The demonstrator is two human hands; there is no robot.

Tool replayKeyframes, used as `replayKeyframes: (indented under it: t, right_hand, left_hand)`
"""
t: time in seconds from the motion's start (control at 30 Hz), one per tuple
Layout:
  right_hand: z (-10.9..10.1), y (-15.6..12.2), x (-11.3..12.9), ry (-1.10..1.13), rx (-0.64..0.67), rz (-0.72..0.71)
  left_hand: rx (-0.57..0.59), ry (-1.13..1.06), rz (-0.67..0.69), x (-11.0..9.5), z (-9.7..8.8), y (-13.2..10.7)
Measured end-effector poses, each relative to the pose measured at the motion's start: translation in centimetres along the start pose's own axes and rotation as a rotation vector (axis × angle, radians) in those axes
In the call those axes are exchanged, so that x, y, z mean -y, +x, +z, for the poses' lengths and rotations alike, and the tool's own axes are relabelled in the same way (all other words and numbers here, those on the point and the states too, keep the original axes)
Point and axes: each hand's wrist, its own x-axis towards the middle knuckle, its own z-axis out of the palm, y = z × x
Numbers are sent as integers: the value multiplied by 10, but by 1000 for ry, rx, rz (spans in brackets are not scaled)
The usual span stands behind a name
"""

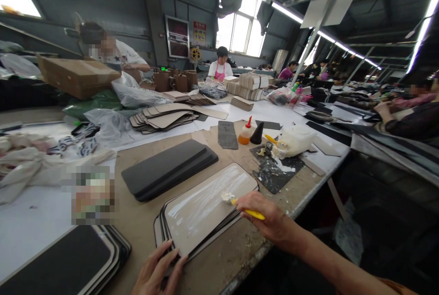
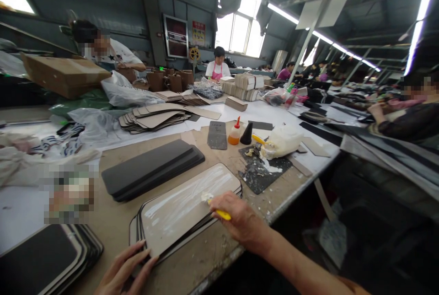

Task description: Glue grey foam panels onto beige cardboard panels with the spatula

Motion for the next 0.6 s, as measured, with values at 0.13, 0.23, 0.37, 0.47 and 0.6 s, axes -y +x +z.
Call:
replayKeyframes:
  t: [0.13,0.23,0.37,0.47,0.6]
  right_hand:
    - [-10,-11,-20,-227,-79,-1]
    - [0,-20,-13,-301,-25,-38]
    - [28,-19,34,-265,-48,-158]
    - [47,-11,64,-177,-54,-199]
    - [59,-4,84,12,-3,-186]
  left_hand:
    - [-19,-11,-49,-12,-6,8]
    - [-56,-33,-64,-18,-9,13]
    - [-78,-38,-96,-23,-12,18]
    - [-76,-54,-104,-27,-16,21]
    - [-71,-91,-155,-30,-20,22]
